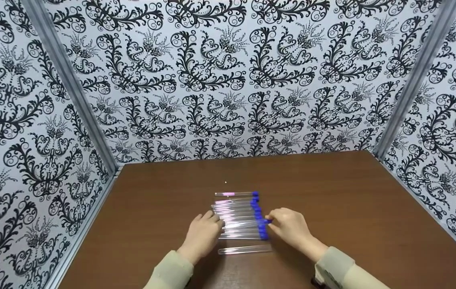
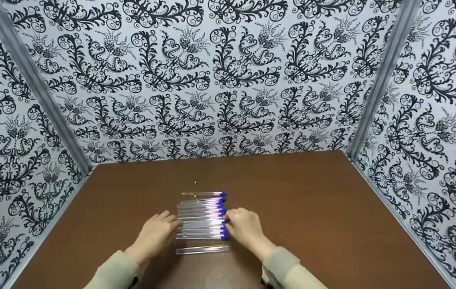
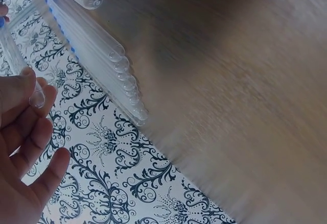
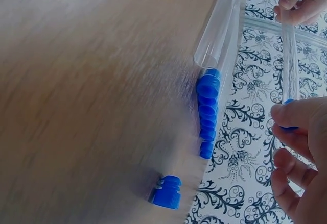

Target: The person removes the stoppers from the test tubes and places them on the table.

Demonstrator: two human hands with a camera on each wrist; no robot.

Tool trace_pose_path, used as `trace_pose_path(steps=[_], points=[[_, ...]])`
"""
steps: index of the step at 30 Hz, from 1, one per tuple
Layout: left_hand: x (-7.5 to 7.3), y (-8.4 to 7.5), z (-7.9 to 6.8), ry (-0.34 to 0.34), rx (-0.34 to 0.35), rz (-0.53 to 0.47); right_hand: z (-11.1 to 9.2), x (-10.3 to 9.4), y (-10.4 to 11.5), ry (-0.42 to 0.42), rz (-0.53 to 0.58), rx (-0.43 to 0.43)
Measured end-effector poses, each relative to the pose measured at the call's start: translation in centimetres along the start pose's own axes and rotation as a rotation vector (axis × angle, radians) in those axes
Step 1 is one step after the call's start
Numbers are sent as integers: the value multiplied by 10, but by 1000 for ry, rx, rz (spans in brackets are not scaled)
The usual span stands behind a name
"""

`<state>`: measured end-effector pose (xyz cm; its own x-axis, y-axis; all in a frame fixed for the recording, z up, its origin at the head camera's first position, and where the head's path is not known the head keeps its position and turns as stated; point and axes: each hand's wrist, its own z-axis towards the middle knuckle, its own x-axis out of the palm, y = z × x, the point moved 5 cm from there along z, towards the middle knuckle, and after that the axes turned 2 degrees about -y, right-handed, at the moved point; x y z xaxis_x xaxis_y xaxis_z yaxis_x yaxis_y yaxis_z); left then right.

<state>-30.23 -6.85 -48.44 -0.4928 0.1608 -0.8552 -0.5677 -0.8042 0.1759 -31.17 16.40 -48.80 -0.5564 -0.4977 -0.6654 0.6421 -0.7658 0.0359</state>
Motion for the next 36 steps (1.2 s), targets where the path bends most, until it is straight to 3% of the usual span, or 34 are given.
trace_pose_path(steps=[5,8,16,23,36], points=[[1,-1,-1,90,-7,-81,-2,-1,-1,-64,-21,-36],[0,-1,-1,96,-8,-120,-3,-1,-2,-74,-26,-44],[-2,2,-1,10,-8,-105,-3,-2,-5,-26,45,-12],[-4,7,-3,-106,-7,-58,-5,-6,-18,55,113,120],[-3,11,-9,-162,-42,-138,-11,-3,-38,184,91,254]])
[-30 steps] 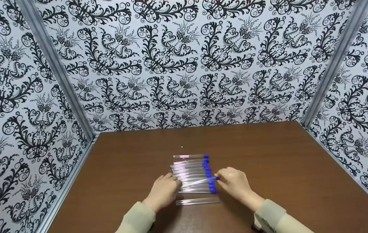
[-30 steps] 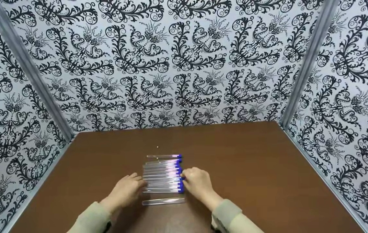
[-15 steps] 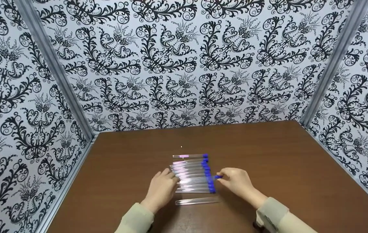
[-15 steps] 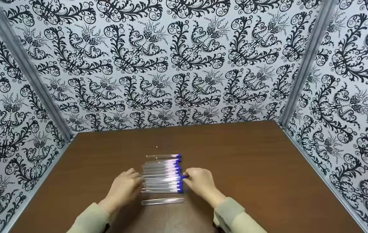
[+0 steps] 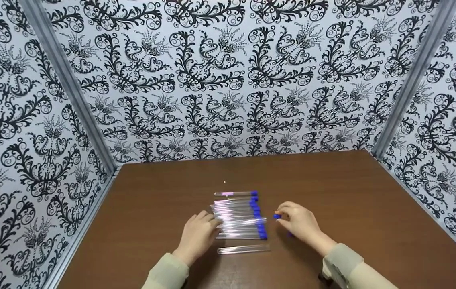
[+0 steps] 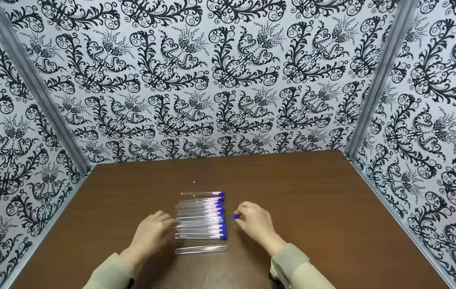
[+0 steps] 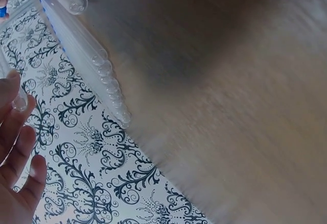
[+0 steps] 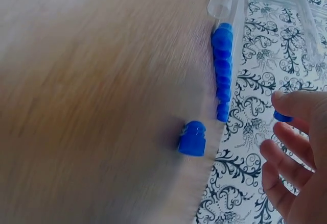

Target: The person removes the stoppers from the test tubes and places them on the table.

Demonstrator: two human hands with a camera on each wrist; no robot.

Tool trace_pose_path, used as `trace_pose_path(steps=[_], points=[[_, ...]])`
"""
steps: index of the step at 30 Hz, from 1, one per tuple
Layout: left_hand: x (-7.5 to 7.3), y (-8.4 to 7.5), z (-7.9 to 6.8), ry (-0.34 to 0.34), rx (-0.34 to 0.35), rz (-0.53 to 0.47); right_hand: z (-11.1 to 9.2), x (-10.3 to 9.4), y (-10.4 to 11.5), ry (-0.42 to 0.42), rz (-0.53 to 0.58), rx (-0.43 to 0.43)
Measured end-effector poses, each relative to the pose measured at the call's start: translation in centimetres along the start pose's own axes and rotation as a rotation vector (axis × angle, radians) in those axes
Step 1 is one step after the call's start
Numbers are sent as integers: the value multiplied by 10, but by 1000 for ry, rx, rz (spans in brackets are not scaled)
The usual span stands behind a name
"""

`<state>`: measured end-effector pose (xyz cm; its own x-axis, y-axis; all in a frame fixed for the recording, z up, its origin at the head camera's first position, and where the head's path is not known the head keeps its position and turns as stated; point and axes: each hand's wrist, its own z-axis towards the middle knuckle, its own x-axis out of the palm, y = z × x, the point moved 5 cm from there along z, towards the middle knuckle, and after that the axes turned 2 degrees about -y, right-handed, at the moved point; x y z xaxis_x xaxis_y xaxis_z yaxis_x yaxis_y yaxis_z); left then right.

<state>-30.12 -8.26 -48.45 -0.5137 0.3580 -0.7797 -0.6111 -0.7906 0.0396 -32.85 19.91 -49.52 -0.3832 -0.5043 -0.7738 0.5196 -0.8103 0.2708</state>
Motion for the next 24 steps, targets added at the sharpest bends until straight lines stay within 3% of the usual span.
trace_pose_path(steps=[11,17,24], points=[[8,2,-7,17,-41,-122,-3,3,-20,119,28,140],[14,-1,-11,23,-26,-104,-8,4,-32,161,82,235],[22,-5,-16,82,-39,-113,-14,12,-41,239,114,274]])
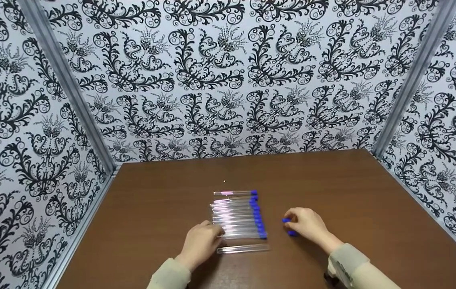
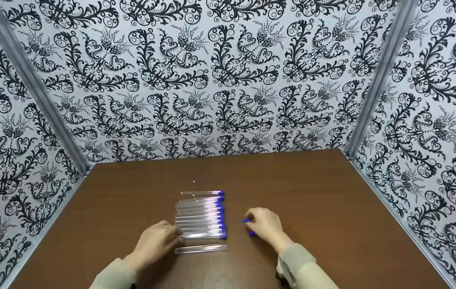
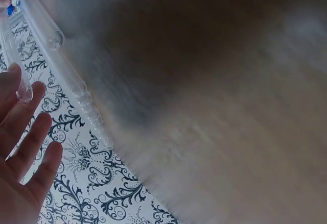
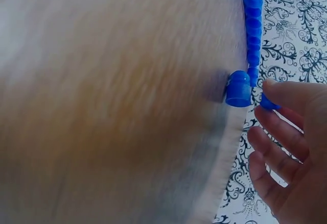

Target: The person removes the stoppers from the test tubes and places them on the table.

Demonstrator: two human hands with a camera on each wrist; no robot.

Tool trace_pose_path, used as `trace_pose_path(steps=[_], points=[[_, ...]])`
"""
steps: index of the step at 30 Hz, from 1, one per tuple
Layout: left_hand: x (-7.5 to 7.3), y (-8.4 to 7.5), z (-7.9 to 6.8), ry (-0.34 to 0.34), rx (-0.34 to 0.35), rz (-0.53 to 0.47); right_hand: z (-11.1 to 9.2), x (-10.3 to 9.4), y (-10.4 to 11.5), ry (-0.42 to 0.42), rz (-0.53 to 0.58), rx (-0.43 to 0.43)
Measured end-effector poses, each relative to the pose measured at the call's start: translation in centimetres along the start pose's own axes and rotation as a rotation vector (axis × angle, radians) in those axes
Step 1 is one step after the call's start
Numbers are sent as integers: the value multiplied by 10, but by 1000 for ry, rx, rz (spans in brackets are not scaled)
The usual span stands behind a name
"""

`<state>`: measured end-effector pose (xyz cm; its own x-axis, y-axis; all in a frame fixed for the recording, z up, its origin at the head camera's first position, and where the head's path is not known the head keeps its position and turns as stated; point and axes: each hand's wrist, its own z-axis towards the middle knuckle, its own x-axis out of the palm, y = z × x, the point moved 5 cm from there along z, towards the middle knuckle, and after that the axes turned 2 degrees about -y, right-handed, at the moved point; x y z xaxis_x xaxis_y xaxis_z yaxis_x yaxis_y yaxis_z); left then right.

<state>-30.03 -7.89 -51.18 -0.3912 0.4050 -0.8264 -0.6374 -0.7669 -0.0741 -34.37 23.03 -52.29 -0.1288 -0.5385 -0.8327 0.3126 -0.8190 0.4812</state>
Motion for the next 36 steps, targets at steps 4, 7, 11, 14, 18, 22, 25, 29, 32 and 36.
trace_pose_path(steps=[4,7,11,14,18,22,25,29,32,36], points=[[3,0,-2,36,-14,-2,0,3,-4,42,17,27],[4,0,-4,40,-18,-7,0,4,-6,55,16,37],[4,-1,-5,30,-12,-8,0,3,-6,55,11,47],[4,-1,-6,56,-24,-18,0,2,-6,58,22,50],[4,-1,-6,91,-41,-23,-1,1,-7,64,36,48],[4,-2,-6,78,-33,6,-1,2,-9,65,25,55],[4,-2,-6,72,-28,24,-1,3,-11,67,15,63],[5,-1,-6,74,-29,33,-1,4,-13,70,8,57],[7,1,-7,86,-40,24,0,4,-13,74,10,54],[9,2,-7,99,-56,14,1,4,-13,80,17,53]])
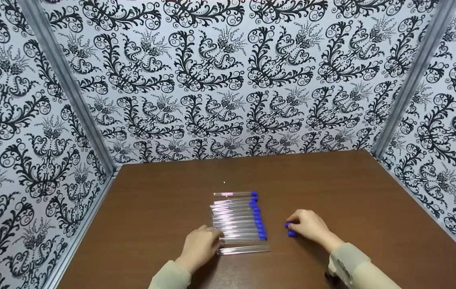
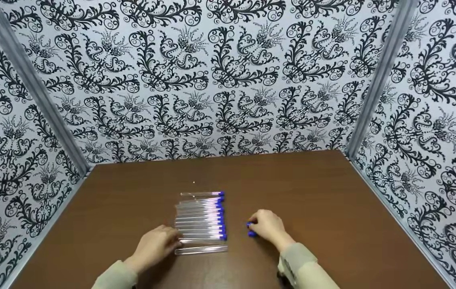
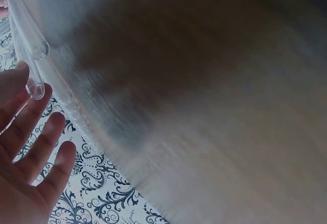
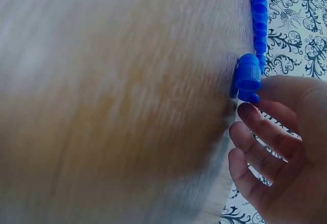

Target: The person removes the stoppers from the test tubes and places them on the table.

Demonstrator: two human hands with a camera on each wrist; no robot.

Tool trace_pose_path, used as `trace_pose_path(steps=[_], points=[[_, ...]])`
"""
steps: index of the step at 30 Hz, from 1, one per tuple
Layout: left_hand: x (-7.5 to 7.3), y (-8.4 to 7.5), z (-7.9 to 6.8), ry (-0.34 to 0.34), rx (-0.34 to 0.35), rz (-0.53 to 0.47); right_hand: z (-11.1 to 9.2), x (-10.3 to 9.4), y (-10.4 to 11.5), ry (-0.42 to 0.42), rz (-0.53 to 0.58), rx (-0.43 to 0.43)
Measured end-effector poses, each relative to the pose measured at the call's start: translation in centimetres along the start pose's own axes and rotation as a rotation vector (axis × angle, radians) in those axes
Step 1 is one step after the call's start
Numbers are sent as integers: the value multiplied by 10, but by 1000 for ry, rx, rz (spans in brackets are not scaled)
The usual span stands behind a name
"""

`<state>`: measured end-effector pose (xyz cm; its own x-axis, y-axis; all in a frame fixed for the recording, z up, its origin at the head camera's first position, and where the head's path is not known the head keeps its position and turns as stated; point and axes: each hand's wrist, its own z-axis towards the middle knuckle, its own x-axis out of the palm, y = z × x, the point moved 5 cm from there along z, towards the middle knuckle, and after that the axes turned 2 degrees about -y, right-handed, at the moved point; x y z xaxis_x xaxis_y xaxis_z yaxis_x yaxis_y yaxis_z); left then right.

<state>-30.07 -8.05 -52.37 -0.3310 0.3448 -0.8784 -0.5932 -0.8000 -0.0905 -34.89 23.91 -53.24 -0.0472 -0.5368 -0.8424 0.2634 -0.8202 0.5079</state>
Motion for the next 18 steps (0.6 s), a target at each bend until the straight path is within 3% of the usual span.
trace_pose_path(steps=[18], points=[[2,0,1,19,-18,11,-2,-2,1,-15,-11,-42]])
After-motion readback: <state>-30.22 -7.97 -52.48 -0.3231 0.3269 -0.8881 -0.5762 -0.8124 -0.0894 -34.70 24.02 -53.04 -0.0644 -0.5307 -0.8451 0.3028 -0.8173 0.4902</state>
